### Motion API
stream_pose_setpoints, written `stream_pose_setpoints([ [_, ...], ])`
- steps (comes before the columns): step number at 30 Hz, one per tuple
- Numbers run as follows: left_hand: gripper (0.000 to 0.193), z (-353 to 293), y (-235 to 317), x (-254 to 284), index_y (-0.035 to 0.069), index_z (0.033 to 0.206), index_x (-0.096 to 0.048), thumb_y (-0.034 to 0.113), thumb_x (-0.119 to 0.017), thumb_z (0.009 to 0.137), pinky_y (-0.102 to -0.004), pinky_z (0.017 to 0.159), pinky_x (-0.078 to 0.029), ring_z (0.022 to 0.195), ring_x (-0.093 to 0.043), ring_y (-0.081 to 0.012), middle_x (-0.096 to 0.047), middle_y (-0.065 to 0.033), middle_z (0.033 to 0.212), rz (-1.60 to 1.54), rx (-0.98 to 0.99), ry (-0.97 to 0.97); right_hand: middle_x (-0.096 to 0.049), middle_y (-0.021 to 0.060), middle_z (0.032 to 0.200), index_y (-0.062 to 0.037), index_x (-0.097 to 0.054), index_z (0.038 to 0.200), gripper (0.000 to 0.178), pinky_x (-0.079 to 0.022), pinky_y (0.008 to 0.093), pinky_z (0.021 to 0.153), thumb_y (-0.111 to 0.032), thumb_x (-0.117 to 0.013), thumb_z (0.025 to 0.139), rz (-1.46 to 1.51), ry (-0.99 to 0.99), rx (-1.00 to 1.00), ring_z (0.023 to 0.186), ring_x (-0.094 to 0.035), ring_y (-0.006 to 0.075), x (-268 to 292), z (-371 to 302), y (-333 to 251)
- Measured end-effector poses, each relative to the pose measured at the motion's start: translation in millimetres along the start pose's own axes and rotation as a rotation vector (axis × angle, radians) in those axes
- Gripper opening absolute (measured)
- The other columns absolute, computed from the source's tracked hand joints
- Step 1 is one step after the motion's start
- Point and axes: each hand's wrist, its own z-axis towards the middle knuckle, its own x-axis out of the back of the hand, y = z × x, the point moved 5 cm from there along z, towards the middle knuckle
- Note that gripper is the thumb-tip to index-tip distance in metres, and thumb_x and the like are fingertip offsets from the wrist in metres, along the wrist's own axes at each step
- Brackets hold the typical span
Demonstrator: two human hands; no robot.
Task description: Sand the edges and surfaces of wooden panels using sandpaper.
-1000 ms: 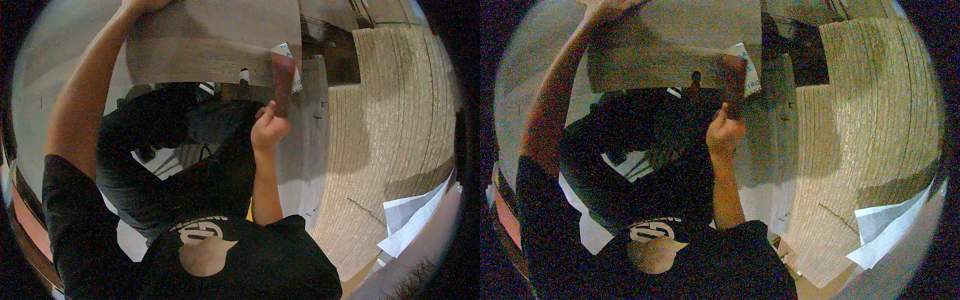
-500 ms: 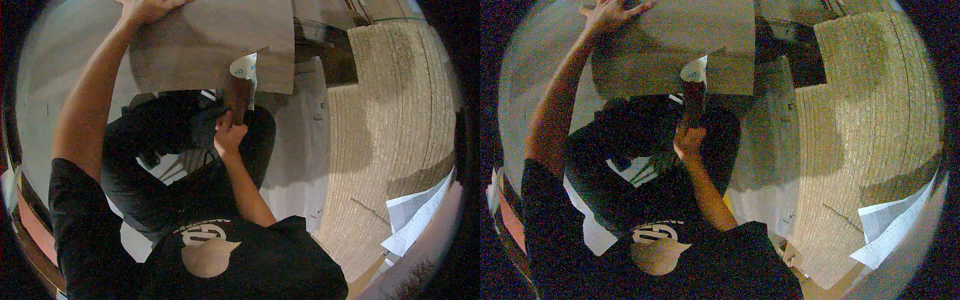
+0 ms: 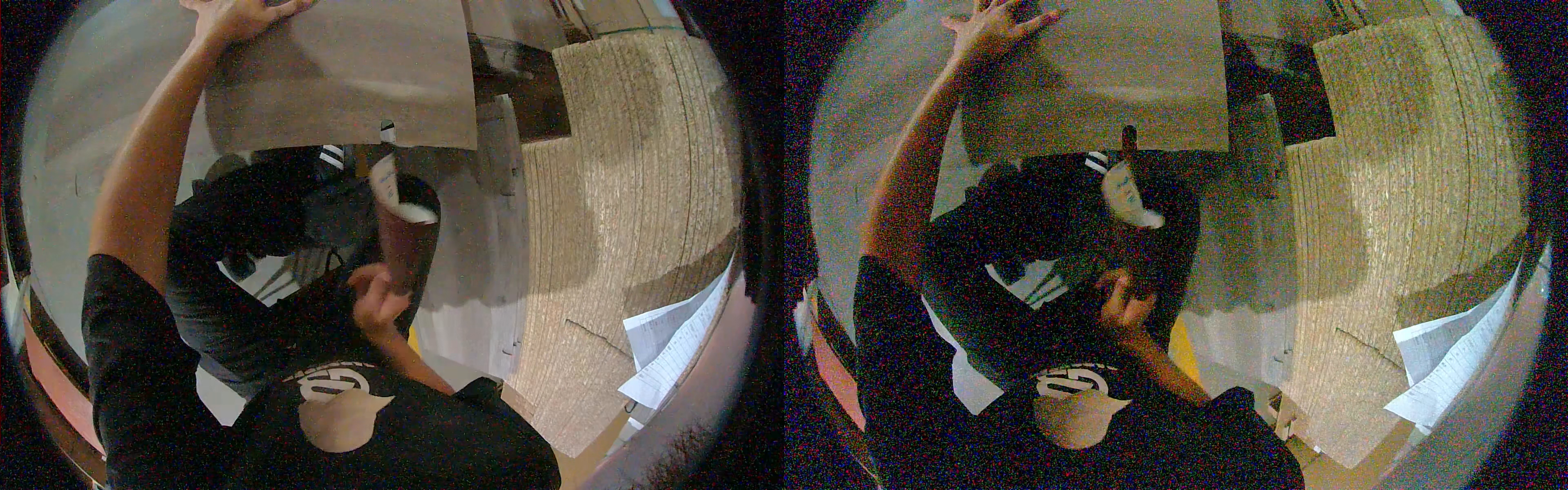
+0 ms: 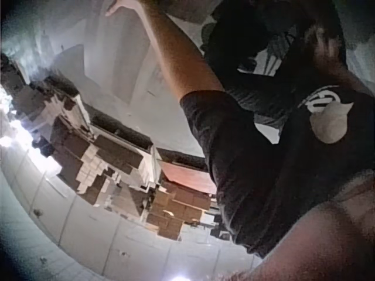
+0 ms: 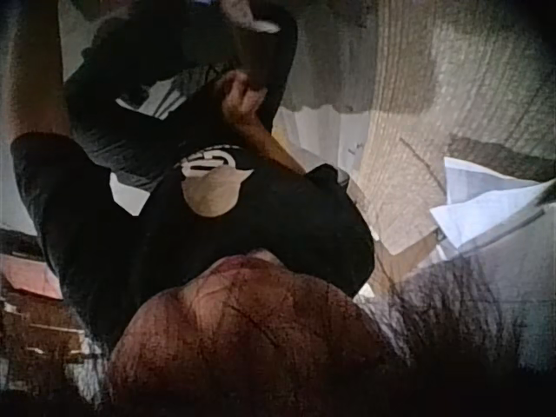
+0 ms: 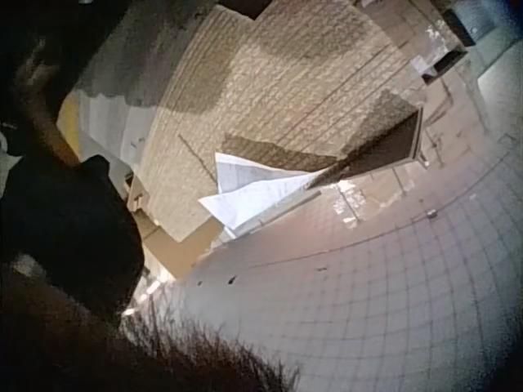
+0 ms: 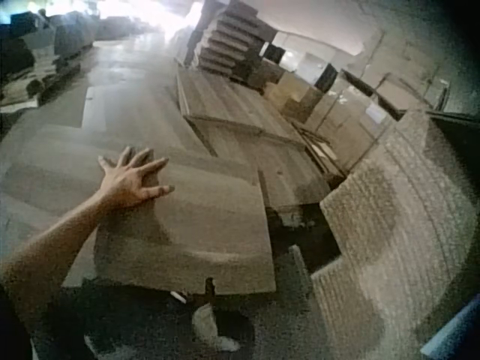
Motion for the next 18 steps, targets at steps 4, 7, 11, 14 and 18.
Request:
stream_pose_setpoints([
  [4, 0.088, 1, 1, -1, 0.035, 0.155, -0.034, 0.083, -0.045, 0.082, -0.0834, 0.106, -0.003, 0.152, -0.010, -0.0393, -0.021, -0.0072, 0.166, -0.002, -0.008, -0.001, -0.061, 0.0046, 0.062, -0.0050, -0.063, 0.078, 0.037, -0.040, 0.0256, 0.051, -0.021, -0.044, 0.105, 0.050, 0.064, 0.190, 0.054, -0.050, 0.0113, -15, 93, -36],
  [7, 0.088, -1, 2, 1, 0.034, 0.154, -0.035, 0.083, -0.046, 0.082, -0.0831, 0.107, -0.002, 0.152, -0.010, -0.0394, -0.021, -0.0075, 0.165, -0.005, -0.002, 0.005, -0.062, 0.0059, 0.062, -0.0027, -0.062, 0.078, 0.036, -0.042, 0.0286, 0.051, -0.020, -0.045, 0.105, -0.209, -0.036, 0.310, 0.055, -0.055, 0.0120, -44, 131, -23],
  [11, 0.087, -1, 3, -2, 0.034, 0.154, -0.037, 0.083, -0.046, 0.082, -0.0828, 0.107, -0.003, 0.152, -0.010, -0.0393, -0.023, -0.0081, 0.165, -0.011, 0.002, 0.020, -0.064, 0.0069, 0.063, 0.0002, -0.061, 0.078, 0.033, -0.046, 0.0326, 0.055, -0.017, -0.048, 0.103, -0.121, -0.064, 0.139, 0.057, -0.061, 0.0146, -69, 138, 3],
  [14, 0.088, 1, 3, -4, 0.034, 0.154, -0.037, 0.083, -0.047, 0.082, -0.0827, 0.107, -0.003, 0.152, -0.010, -0.0392, -0.023, -0.0084, 0.165, -0.015, -0.005, 0.033, -0.064, 0.0062, 0.063, -0.0009, -0.062, 0.078, 0.032, -0.047, 0.0325, 0.054, -0.018, -0.050, 0.102, -0.287, 0.021, 0.267, 0.055, -0.060, 0.0152, -80, 135, 30],
  [18, 0.089, -2, 1, -5, 0.035, 0.154, -0.035, 0.084, -0.046, 0.081, -0.0826, 0.107, -0.003, 0.152, -0.010, -0.0391, -0.022, -0.0087, 0.165, -0.089, -0.067, 0.094, -0.062, 0.0061, 0.064, -0.0002, -0.061, 0.091, 0.024, -0.047, 0.0318, 0.052, -0.020, -0.052, 0.102, -0.050, 0.017, 0.169, 0.054, -0.060, 0.0160, -100, 139, 37],
])
